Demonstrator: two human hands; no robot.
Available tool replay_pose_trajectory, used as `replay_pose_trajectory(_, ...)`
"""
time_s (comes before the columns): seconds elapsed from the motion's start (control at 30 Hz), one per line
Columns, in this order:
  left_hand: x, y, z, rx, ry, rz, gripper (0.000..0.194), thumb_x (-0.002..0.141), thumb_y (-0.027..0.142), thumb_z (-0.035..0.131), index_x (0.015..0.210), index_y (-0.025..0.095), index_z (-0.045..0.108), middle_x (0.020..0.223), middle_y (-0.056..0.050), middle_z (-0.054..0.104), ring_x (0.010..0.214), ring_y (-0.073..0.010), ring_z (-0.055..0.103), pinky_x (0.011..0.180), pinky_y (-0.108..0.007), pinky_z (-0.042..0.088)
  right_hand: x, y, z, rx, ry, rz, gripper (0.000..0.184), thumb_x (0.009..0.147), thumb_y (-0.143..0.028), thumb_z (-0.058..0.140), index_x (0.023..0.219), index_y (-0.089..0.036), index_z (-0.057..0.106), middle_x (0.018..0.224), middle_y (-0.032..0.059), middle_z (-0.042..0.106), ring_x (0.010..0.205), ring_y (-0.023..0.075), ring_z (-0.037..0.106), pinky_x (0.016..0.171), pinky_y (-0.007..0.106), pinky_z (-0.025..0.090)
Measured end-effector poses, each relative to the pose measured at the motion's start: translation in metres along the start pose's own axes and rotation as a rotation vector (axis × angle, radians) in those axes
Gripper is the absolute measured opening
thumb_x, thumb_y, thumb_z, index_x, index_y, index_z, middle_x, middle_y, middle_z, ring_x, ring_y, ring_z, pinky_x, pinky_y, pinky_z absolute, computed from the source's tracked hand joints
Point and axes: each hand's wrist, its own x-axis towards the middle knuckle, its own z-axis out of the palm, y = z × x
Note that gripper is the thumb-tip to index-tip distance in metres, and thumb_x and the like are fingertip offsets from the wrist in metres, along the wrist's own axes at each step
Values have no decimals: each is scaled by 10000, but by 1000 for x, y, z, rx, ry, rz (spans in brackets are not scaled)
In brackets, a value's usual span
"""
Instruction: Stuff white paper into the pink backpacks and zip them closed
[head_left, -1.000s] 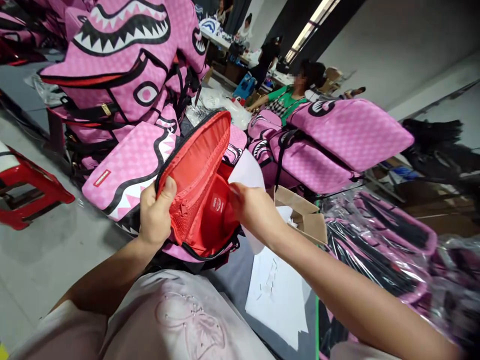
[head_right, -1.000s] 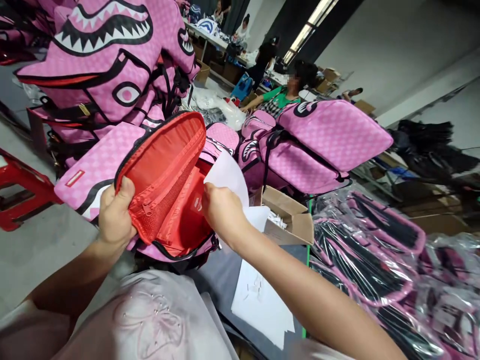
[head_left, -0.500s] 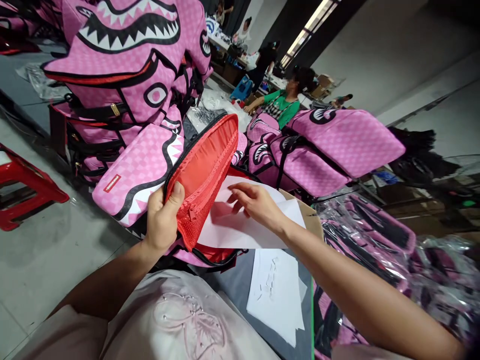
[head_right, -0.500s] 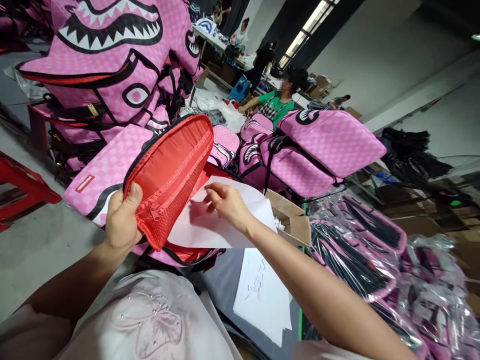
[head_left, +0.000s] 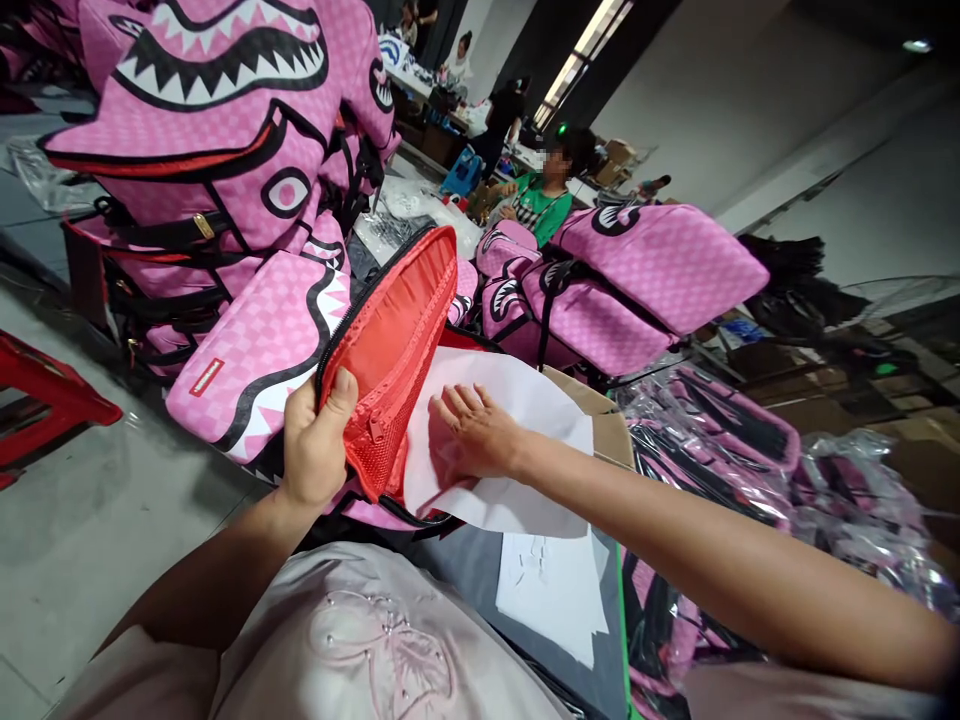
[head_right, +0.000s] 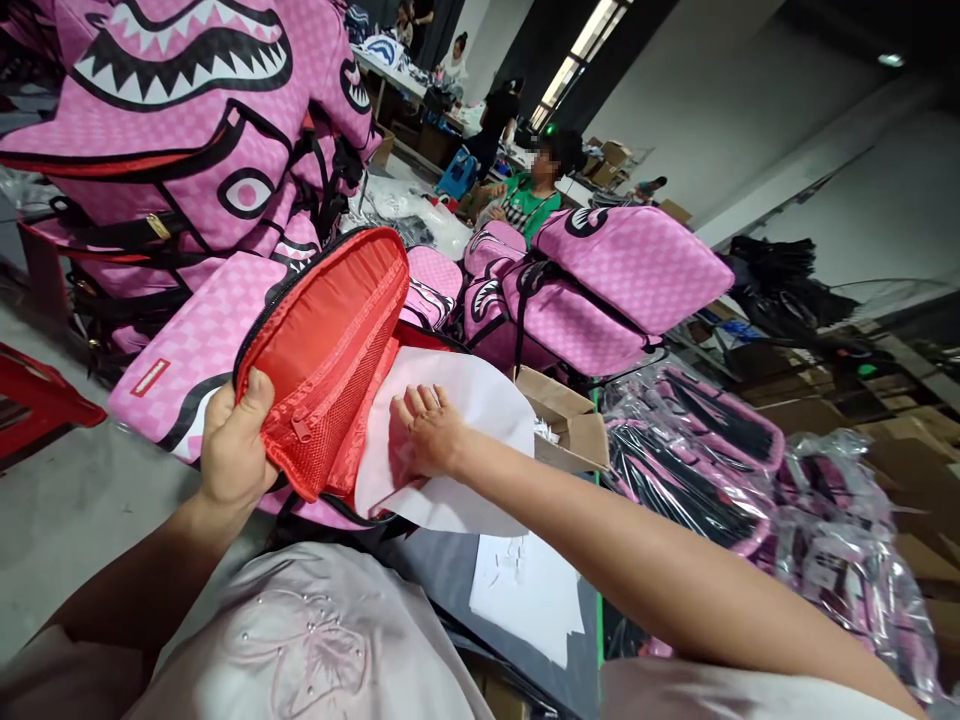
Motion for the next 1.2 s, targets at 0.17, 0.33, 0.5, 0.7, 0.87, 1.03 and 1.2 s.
replay_pose_trajectory(0.17, 0, 1, -5, 12, 1, -18, 281, 882, 447, 672, 923, 171, 702, 924, -42, 691, 926, -179, 658, 928, -298, 515, 4, 4, 3, 83, -74, -30, 1297, 571, -697, 754, 1567, -79, 200, 1607, 263, 167, 1476, 453, 162, 1194, 605, 157)
replay_pose_trajectory(0.33, 0, 0, -9, 15, -11, -36, 285, 885, 459, 665, 844, 177, 676, 781, -6, 627, 749, -135, 615, 786, -254, 523, 24, -2, -2, 59, 31, 20, 1193, 708, -760, 628, 1557, -41, 196, 1616, 251, 124, 1498, 409, 109, 1211, 560, 152)
replay_pose_trajectory(0.5, 1, -1, -11, 20, -6, -45, 266, 906, 437, 646, 890, 176, 693, 820, -10, 634, 786, -137, 619, 808, -254, 506, 27, 0, -1, 82, -197, 76, 1143, 750, -692, 632, 1571, -58, 153, 1622, 227, 108, 1499, 387, 126, 1209, 530, 199)
replay_pose_trajectory(0.7, 2, -2, -12, 49, -8, -58, 319, 853, 494, 685, 821, 176, 694, 706, -11, 608, 706, -157, 604, 707, -264, 521, 31, 3, -14, 55, -224, 92, 1167, 765, -693, 631, 1574, -41, 100, 1633, 201, 59, 1513, 355, 57, 1234, 518, 112)
replay_pose_trajectory(0.87, 3, -3, -19, 57, -15, -83, 326, 865, 494, 669, 772, 181, 667, 694, -6, 576, 661, -139, 558, 667, -250, 490, 34, 1, -18, 26, -269, 70, 1000, 762, -530, 723, 1539, -76, 287, 1608, 212, 224, 1482, 351, 237, 1201, 451, 274)
replay_pose_trajectory(1.03, 3, -4, -23, 36, -54, -64, 266, 924, 442, 615, 835, 198, 669, 731, 2, 565, 693, -123, 525, 705, -240, 464, 18, -8, -15, -27, -172, 116, 725, 839, -377, 676, 1453, -89, 420, 1507, 215, 432, 1340, 333, 478, 1094, 426, 418)
replay_pose_trajectory(1.2, 2, -6, -23, 24, -59, -65, 268, 923, 421, 623, 777, 197, 629, 694, 20, 535, 641, -108, 484, 648, -231, 435, 9, -7, -28, 7, -213, 175, 300, 911, -164, 488, 1178, -132, 621, 1027, 163, 733, 932, 296, 715, 796, 373, 546)
